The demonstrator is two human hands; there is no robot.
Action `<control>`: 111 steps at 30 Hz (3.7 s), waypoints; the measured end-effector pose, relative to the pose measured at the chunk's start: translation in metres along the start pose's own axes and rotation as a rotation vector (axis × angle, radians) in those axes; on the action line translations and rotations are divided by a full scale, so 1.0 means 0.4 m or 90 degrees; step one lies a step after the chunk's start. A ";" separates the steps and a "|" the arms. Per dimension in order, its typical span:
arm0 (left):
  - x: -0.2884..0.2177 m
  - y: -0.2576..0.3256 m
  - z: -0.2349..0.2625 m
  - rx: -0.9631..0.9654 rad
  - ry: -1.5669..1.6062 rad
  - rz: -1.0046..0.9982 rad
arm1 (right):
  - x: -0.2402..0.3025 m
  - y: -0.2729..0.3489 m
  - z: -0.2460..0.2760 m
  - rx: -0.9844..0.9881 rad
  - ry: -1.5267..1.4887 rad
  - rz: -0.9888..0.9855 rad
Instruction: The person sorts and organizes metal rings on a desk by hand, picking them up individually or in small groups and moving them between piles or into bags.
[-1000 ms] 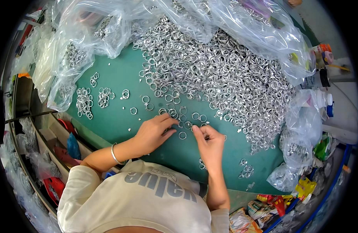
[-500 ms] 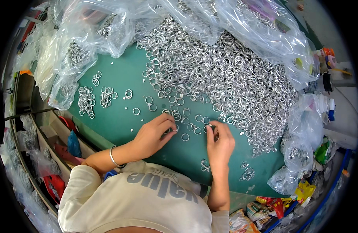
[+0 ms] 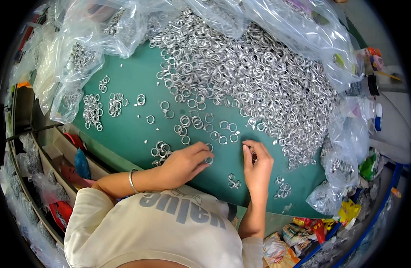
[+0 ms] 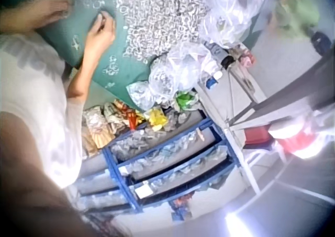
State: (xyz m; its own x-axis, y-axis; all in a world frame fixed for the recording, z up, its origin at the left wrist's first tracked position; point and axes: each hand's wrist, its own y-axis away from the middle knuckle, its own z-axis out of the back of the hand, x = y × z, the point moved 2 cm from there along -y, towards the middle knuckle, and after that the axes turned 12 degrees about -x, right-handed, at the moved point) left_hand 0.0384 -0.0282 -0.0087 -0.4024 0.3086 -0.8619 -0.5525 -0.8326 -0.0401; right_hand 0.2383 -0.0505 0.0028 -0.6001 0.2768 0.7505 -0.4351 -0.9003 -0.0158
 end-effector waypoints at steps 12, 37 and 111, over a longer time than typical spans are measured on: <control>-0.050 0.009 -0.140 0.117 -0.085 -0.065 | 0.032 0.007 0.012 -0.022 0.056 0.094; 0.075 0.012 0.139 -0.090 0.062 0.177 | 0.122 -0.029 -0.112 0.107 -0.084 0.057; 0.008 0.034 0.230 -0.237 0.670 0.297 | 0.157 -0.537 0.324 -0.096 -0.957 -0.257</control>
State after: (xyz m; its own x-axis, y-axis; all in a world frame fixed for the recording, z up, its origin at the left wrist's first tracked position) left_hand -0.0375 0.0037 0.0344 0.3793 -0.4373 -0.8154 -0.1988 -0.8992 0.3898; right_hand 0.3811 0.1168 0.1391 0.7239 -0.1770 0.6668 -0.5119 -0.7858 0.3471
